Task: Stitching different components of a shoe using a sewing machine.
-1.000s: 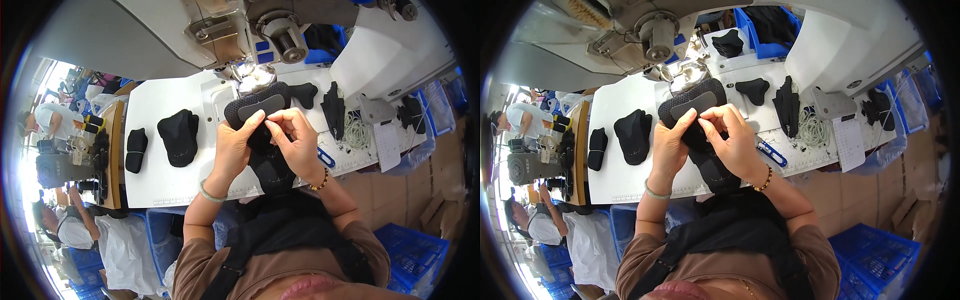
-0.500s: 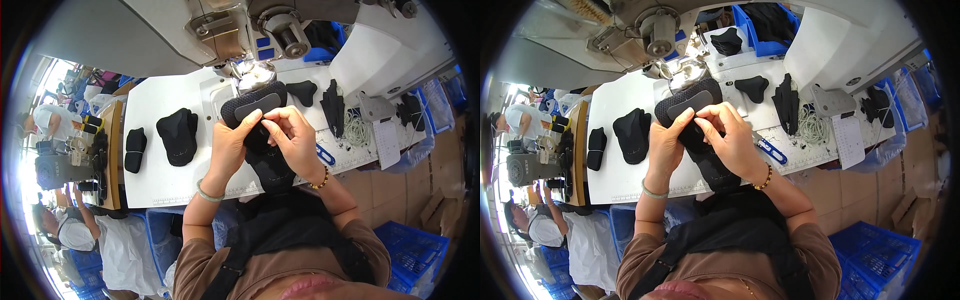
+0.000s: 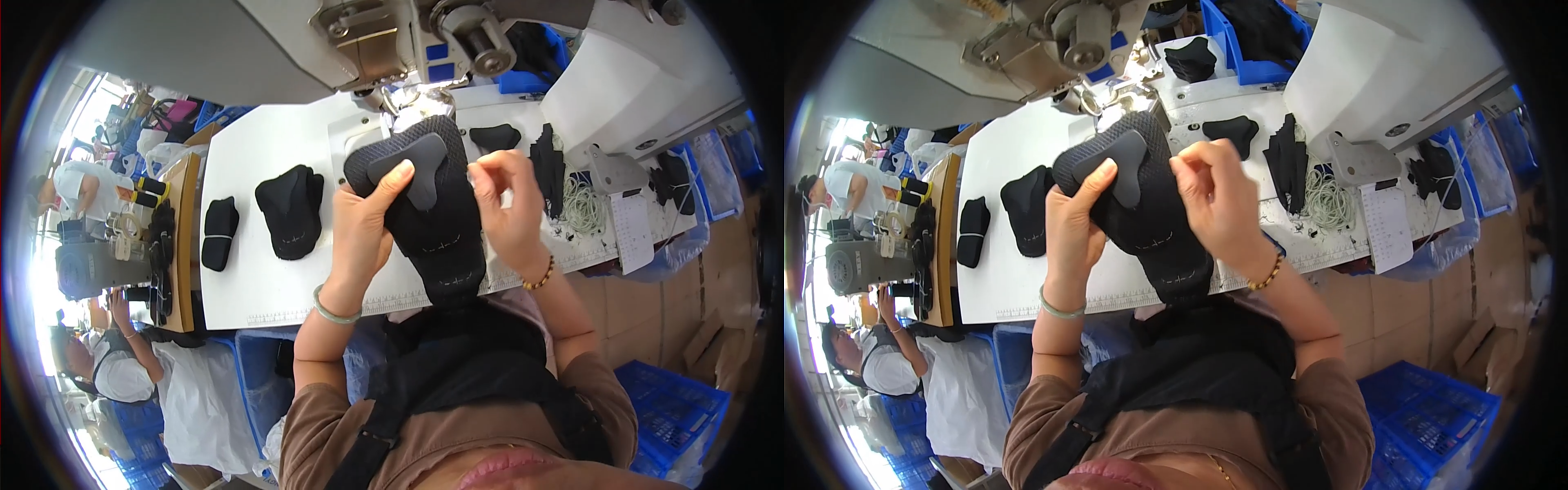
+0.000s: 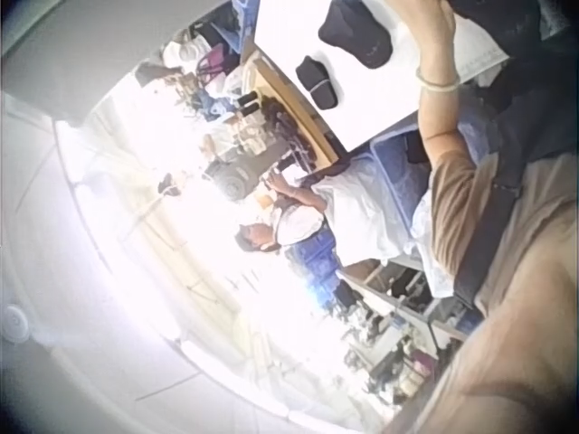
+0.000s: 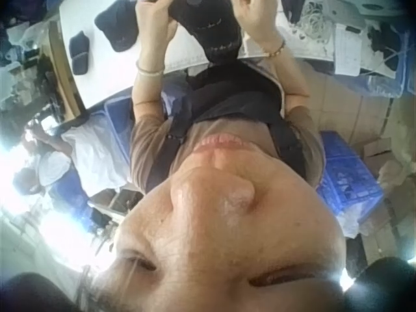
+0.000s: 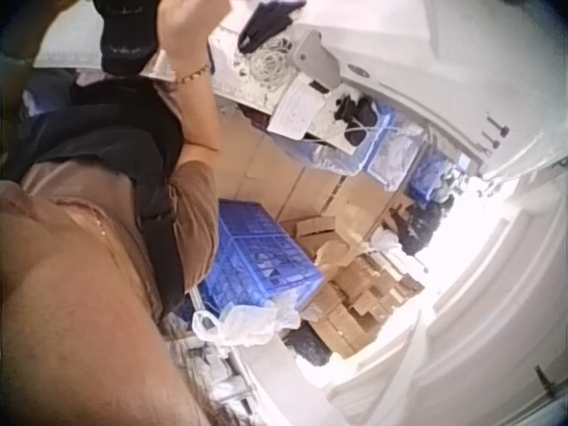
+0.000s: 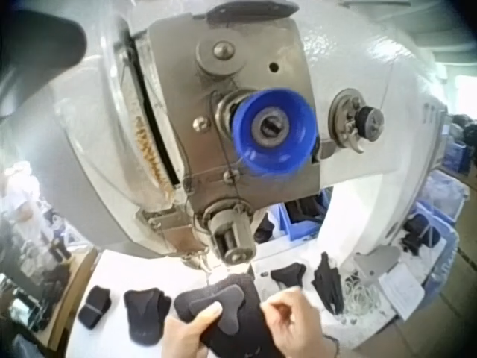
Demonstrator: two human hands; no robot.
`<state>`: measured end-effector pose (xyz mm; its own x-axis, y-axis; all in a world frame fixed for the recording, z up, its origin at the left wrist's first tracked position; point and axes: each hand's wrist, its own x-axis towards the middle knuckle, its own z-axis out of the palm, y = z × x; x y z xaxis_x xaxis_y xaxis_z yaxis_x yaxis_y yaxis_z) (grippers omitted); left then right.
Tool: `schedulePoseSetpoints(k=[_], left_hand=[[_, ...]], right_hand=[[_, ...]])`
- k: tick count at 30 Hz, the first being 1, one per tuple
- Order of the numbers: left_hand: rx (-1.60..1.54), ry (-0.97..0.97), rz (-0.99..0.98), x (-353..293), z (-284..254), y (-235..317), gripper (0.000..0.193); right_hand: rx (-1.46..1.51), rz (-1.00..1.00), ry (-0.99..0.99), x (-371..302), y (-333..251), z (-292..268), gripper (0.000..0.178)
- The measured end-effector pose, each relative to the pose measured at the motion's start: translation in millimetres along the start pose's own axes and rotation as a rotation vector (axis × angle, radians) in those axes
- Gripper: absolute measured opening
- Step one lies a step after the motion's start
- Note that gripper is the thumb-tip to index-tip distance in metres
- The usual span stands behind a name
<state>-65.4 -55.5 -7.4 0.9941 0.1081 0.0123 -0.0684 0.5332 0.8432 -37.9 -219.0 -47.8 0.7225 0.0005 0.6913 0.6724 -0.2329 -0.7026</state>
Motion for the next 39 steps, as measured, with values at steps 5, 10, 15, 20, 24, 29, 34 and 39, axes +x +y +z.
schedulePoseSetpoints(k=[5, 10, 15, 20, 24, 29, 34, 39], left_hand=[[0.020, -0.012, 0.045, -4, 2, 11, 0.017], [-0.036, 0.004, 0.004, -6, 2, 14, 0.015], [-0.008, -0.001, 0.012, -7, -2, 17, 0.015], [-0.015, 0.030, 0.022, -8, -1, 20, 0.014], [0.031, 0.111, 0.046, -5, -7, 21, 0.015], [0.091, 0.121, 0.112, 9, -15, 22, 0.017], [0.090, 0.044, 0.158, 38, -8, 24, 0.017], [0.144, -0.014, 0.192, 51, -7, 19, 0.013]], right_hand=[[-0.389, -0.614, -0.135, 18, 22, -21, 0.041], [-0.414, -0.878, -0.175, 24, 21, -12, 0.047], [-0.407, -0.927, -0.175, 29, 18, -7, 0.043], [-0.420, -1.027, -0.160, 40, 13, -3, 0.038], [-0.427, -0.983, -0.239, 47, 6, 5, 0.038], [-0.408, -0.825, -0.282, 56, 3, 15, 0.037], [-0.416, -0.667, -0.252, 67, 3, 12, 0.036], [-0.241, -0.620, -0.243, 73, 9, 8, 0.039]])
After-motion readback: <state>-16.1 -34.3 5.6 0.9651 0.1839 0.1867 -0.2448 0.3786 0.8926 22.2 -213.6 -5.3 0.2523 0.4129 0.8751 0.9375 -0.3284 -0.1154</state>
